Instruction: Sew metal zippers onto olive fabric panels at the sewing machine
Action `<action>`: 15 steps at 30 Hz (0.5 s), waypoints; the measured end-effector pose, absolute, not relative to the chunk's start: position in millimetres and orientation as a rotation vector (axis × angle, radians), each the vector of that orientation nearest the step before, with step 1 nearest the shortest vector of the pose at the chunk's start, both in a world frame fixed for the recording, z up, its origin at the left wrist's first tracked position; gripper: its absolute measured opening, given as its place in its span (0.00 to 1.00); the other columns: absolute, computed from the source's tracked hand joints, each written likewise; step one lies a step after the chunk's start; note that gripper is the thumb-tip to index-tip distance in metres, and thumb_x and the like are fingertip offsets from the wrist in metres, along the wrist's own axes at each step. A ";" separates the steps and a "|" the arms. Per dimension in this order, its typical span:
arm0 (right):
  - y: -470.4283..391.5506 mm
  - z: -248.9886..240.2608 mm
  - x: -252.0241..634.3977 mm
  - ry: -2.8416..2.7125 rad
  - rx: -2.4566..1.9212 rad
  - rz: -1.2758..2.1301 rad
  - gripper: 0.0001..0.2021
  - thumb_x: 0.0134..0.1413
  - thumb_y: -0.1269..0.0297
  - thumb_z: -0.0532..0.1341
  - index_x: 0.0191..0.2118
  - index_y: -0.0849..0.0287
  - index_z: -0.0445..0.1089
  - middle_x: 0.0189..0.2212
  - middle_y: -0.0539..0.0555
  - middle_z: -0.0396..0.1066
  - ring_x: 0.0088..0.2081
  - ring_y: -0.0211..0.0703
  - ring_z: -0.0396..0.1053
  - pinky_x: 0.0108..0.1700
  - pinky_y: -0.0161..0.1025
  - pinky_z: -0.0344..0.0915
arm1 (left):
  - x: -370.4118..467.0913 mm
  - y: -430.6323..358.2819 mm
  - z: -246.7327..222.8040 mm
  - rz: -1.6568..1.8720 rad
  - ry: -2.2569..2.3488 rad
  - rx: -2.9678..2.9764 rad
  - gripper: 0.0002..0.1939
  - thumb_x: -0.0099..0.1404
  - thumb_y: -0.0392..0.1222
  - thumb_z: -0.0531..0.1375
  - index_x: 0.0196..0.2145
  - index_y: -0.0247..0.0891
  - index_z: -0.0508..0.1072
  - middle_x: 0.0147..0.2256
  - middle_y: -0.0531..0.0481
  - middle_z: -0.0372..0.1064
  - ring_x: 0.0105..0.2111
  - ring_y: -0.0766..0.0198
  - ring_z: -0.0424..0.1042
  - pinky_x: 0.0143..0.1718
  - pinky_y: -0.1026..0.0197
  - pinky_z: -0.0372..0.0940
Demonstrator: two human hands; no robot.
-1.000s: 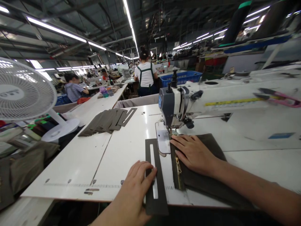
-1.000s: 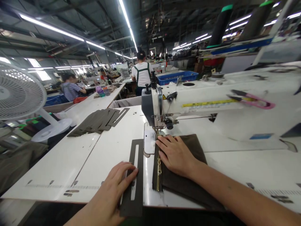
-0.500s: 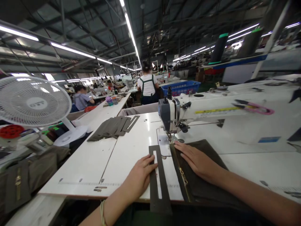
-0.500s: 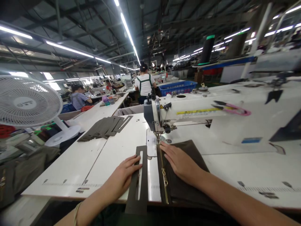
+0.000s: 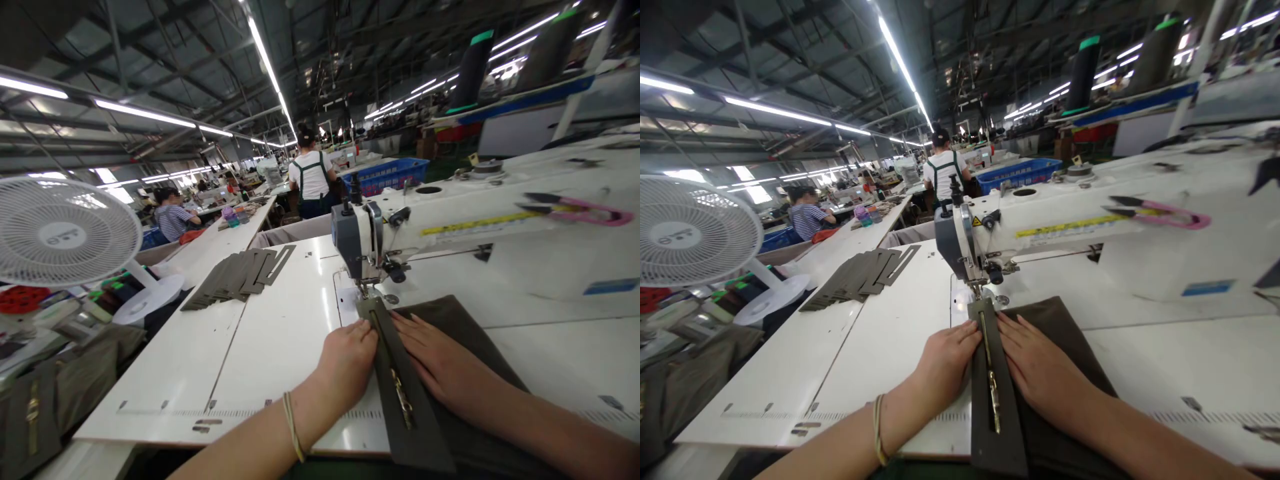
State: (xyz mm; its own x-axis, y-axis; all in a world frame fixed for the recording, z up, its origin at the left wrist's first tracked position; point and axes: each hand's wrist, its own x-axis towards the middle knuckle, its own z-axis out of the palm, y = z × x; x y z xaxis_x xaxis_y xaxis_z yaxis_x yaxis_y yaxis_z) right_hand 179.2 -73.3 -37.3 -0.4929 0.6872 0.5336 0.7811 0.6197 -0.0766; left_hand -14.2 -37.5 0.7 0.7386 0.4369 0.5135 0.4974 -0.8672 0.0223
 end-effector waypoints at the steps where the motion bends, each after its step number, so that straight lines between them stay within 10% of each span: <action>1: -73.8 -35.8 179.3 -2.318 -1.150 -0.247 0.24 0.57 0.73 0.46 0.60 0.64 0.55 0.54 0.62 0.62 0.56 0.48 0.58 0.54 0.53 0.60 | -11.4 -37.4 -2.0 -0.727 -0.772 -2.822 0.11 0.61 0.28 0.52 0.41 0.28 0.70 0.44 0.38 0.70 0.45 0.57 0.70 0.49 0.56 0.67; 15: -76.7 -30.3 166.2 -2.166 -1.300 -0.306 0.21 0.60 0.67 0.47 0.59 0.60 0.56 0.54 0.57 0.63 0.54 0.47 0.60 0.54 0.48 0.57 | -11.9 -35.0 4.4 -0.539 -0.794 -2.855 0.12 0.67 0.31 0.47 0.40 0.30 0.69 0.49 0.37 0.66 0.50 0.56 0.66 0.48 0.53 0.68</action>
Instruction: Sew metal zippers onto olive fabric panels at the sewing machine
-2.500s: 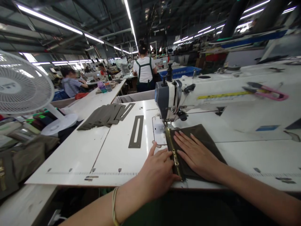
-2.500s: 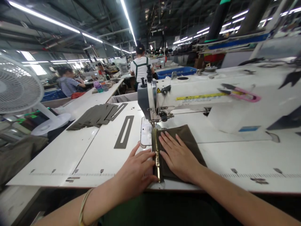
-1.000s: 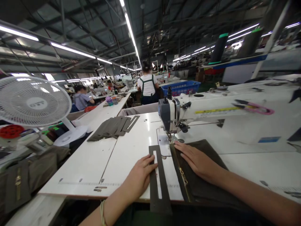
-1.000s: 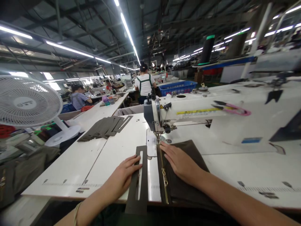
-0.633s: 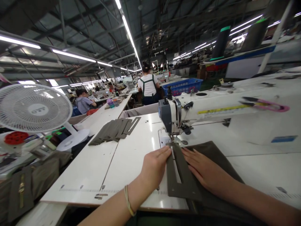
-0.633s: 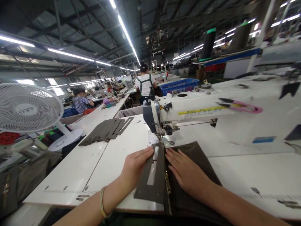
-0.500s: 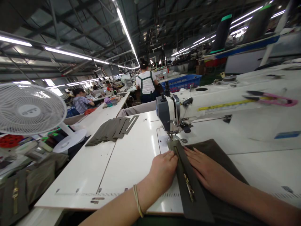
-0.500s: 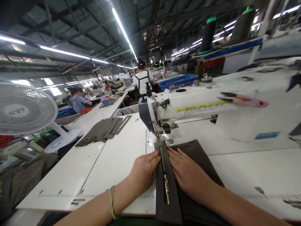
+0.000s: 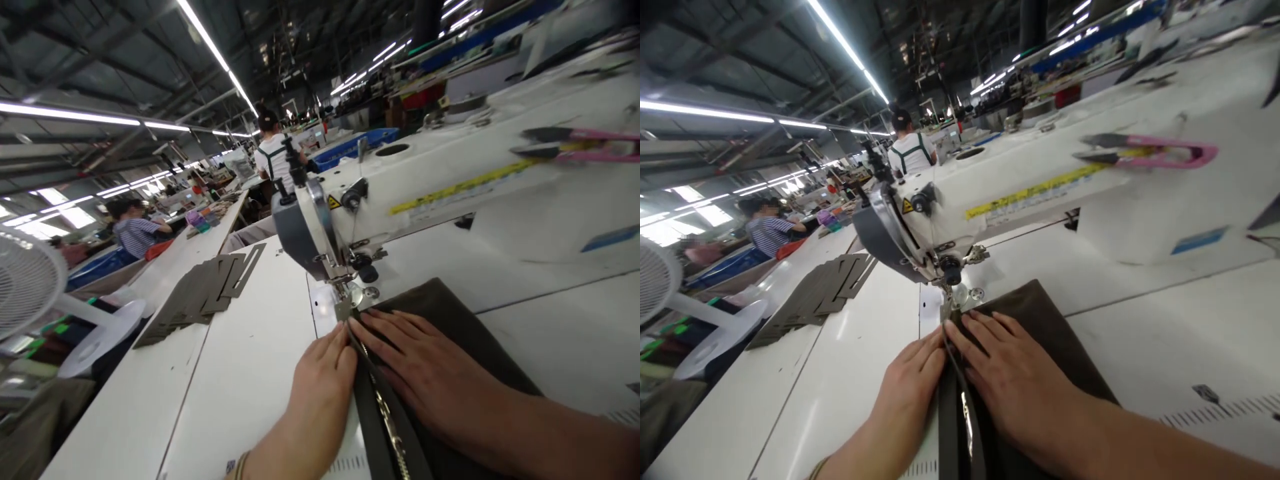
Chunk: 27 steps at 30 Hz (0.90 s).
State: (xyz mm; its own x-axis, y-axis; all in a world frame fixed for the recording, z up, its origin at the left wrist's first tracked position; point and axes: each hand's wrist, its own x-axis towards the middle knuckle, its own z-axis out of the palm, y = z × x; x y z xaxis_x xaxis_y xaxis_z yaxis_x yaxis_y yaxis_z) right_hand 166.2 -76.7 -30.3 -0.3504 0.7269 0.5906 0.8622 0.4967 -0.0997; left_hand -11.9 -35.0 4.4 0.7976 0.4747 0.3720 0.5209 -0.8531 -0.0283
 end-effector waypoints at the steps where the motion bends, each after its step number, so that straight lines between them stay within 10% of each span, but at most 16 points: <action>1: -76.8 -29.3 164.6 -2.154 -1.325 -0.271 0.22 0.60 0.67 0.48 0.59 0.58 0.55 0.53 0.57 0.63 0.54 0.47 0.60 0.54 0.49 0.56 | -11.6 -34.0 3.9 -0.539 -0.770 -2.842 0.12 0.68 0.31 0.46 0.41 0.29 0.68 0.48 0.36 0.67 0.50 0.55 0.66 0.47 0.53 0.68; 27: -76.7 -21.7 164.9 -2.122 -1.367 -0.059 0.25 0.57 0.64 0.50 0.60 0.63 0.54 0.54 0.63 0.61 0.55 0.53 0.57 0.55 0.54 0.52 | -12.0 -27.4 9.7 -0.412 -0.588 -2.727 0.15 0.68 0.32 0.42 0.45 0.30 0.65 0.46 0.36 0.67 0.47 0.54 0.67 0.43 0.52 0.69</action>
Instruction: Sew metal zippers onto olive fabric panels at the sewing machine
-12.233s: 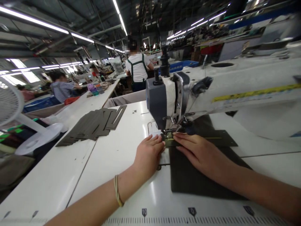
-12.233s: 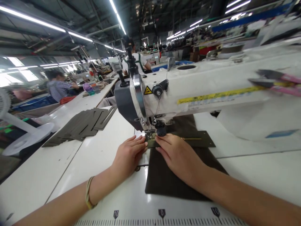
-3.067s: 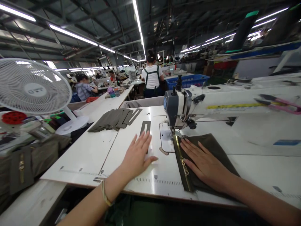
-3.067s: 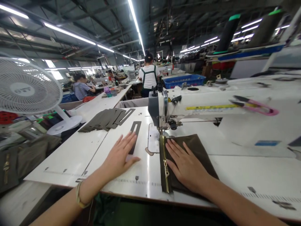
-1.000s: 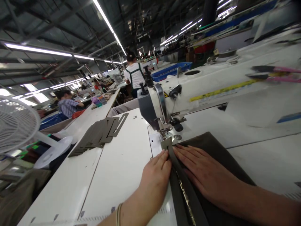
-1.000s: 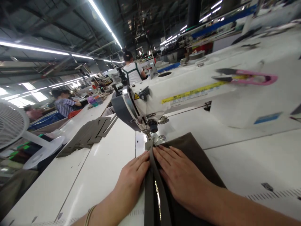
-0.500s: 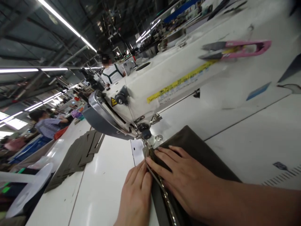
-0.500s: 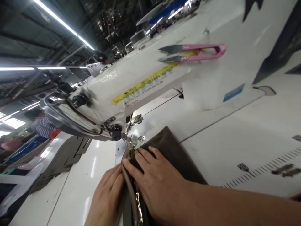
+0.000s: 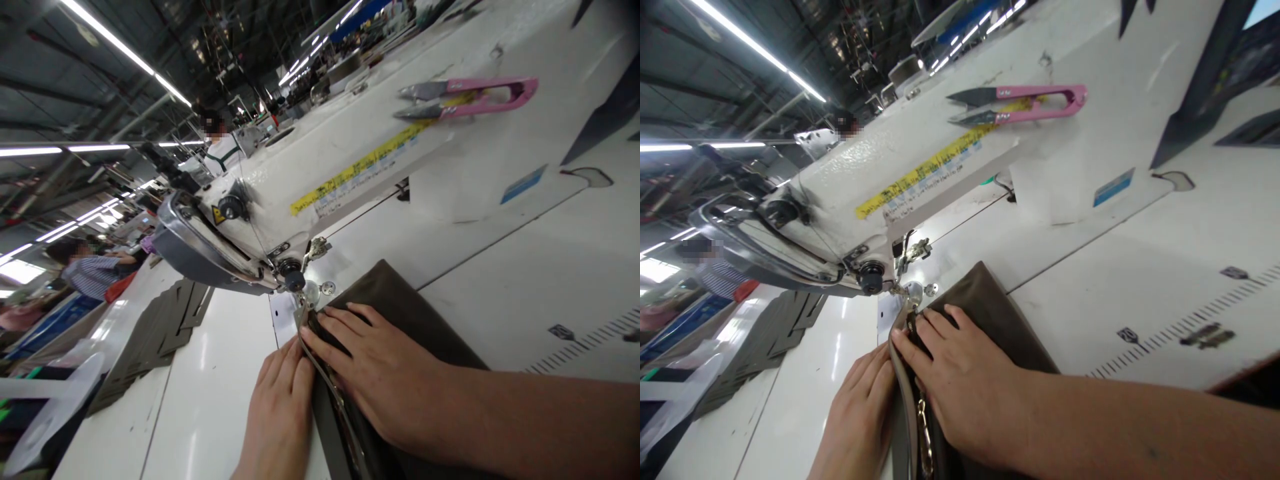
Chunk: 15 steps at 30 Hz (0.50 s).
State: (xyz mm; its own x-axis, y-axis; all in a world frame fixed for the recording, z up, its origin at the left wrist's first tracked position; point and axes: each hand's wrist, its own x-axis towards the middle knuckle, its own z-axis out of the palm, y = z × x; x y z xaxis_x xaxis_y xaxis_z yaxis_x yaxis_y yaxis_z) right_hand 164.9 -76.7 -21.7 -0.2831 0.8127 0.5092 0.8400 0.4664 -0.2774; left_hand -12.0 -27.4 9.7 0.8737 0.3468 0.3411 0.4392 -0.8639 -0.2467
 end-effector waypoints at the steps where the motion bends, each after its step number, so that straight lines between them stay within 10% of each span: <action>1: -77.3 -22.0 165.4 -2.131 -1.352 -0.082 0.24 0.58 0.64 0.50 0.59 0.64 0.55 0.55 0.63 0.60 0.55 0.53 0.57 0.56 0.54 0.52 | -12.2 -28.4 9.6 -0.409 -0.606 -2.746 0.15 0.67 0.31 0.42 0.46 0.30 0.64 0.46 0.37 0.67 0.47 0.54 0.67 0.43 0.52 0.68; 15: -78.9 -35.5 170.8 -2.300 -1.195 -0.449 0.26 0.54 0.73 0.48 0.60 0.68 0.53 0.57 0.64 0.58 0.59 0.51 0.54 0.56 0.52 0.58 | -10.0 -43.3 2.1 -0.652 -0.893 -2.863 0.13 0.68 0.32 0.46 0.44 0.32 0.68 0.48 0.38 0.65 0.47 0.55 0.66 0.46 0.49 0.65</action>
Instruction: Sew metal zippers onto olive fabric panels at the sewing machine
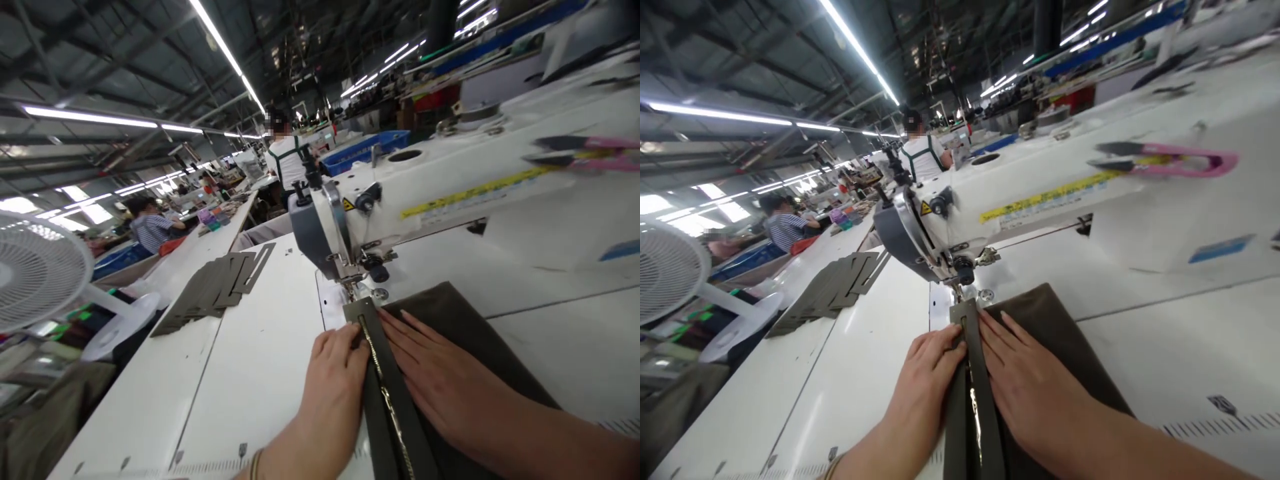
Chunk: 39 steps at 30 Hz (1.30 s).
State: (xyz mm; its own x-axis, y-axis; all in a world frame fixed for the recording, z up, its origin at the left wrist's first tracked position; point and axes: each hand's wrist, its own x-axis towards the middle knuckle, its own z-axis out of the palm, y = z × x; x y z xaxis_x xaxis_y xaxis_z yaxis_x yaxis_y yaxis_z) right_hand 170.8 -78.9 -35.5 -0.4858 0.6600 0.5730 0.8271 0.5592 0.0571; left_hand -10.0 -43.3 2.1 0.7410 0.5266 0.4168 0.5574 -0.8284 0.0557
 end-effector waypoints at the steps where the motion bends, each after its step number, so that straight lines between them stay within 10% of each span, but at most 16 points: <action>1: -79.0 -35.5 171.7 -2.305 -1.186 -0.470 0.26 0.54 0.73 0.48 0.60 0.68 0.53 0.57 0.64 0.57 0.59 0.50 0.53 0.56 0.52 0.58 | -9.3 -43.7 1.2 -0.673 -0.898 -2.846 0.13 0.68 0.33 0.46 0.43 0.32 0.68 0.47 0.39 0.66 0.46 0.55 0.66 0.45 0.50 0.65; 39: -44.0 -24.2 186.0 -2.426 -1.214 -0.425 0.27 0.54 0.75 0.46 0.61 0.74 0.49 0.55 0.68 0.59 0.56 0.49 0.58 0.56 0.52 0.59 | 4.2 -6.2 -15.9 -0.582 -0.837 -2.718 0.15 0.68 0.30 0.44 0.45 0.27 0.68 0.48 0.36 0.66 0.49 0.55 0.66 0.49 0.53 0.62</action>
